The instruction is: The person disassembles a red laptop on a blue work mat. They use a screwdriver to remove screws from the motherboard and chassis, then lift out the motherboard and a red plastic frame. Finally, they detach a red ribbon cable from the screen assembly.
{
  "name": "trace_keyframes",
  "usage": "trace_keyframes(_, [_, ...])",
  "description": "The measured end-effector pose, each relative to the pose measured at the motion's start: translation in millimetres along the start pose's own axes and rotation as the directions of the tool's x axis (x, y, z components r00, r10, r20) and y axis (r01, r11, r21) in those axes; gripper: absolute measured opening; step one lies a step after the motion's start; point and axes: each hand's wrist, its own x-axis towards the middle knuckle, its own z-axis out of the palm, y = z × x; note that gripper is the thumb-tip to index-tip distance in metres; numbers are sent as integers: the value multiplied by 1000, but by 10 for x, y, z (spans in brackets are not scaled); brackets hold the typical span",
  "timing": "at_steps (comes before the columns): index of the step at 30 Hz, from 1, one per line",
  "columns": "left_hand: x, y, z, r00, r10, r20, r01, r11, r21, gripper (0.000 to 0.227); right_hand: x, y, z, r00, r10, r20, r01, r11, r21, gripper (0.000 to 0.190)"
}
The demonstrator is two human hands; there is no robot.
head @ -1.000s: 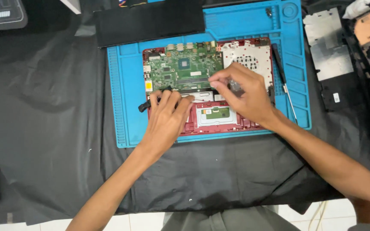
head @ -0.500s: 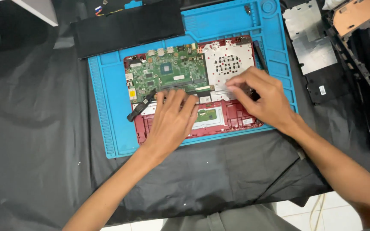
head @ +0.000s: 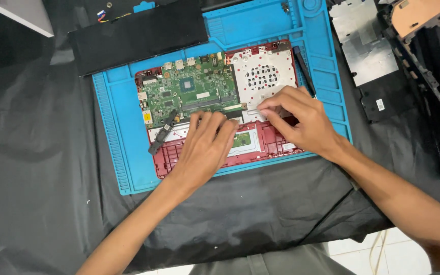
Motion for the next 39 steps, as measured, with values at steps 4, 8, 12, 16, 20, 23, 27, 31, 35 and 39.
trace_keyframes(4, [39, 4, -48, 994, -96, 57, 105, 978, -181, 15, -14, 2, -2, 1000, 2, -11, -2, 1000, -6, 11])
trace_keyframes(8, [70, 27, -54, 981, -177, 83, 192, 957, -219, 14, -7, -8, -9, 1000, 25, -11, -25, 1000, 5, 10])
trace_keyframes(12, [128, 74, -43, 987, -141, 80, 152, 976, -156, 24, -22, -10, -20, 996, 60, -67, -53, 993, 109, 10])
trace_keyframes(16, [204, 127, -3, 994, -93, 58, 95, 995, -27, 28, -22, 58, -103, 990, 47, -135, -37, 996, 80, 9])
trace_keyframes(20, [293, 181, 43, 991, -104, 85, 102, 994, 35, 21, -14, 194, -193, 977, 18, -211, -22, 1000, -14, 7])
trace_keyframes(23, [352, 202, 77, 987, -121, 101, 112, 990, 90, 14, 3, 216, -220, 968, 57, -243, -64, 998, -21, 8])
trace_keyframes(27, [381, 195, 143, 994, -105, 19, 104, 994, 46, 10, 17, 206, -212, 974, 59, -220, -58, 998, 11, 8])
trace_keyframes(31, [380, 189, 133, 995, -93, 20, 94, 994, -62, 9, 16, 199, -246, 979, 60, -194, -60, 998, 5, 7])
trace_keyframes(35, [386, 194, 92, 991, -88, 99, 96, 992, -77, 11, 64, 149, -428, 999, -24, -37, 18, 987, -157, 10])
trace_keyframes(39, [396, 228, 121, 989, -34, 141, 40, 998, -41, 22, 19, 231, -614, 998, 7, 62, 14, 942, -335, 10])
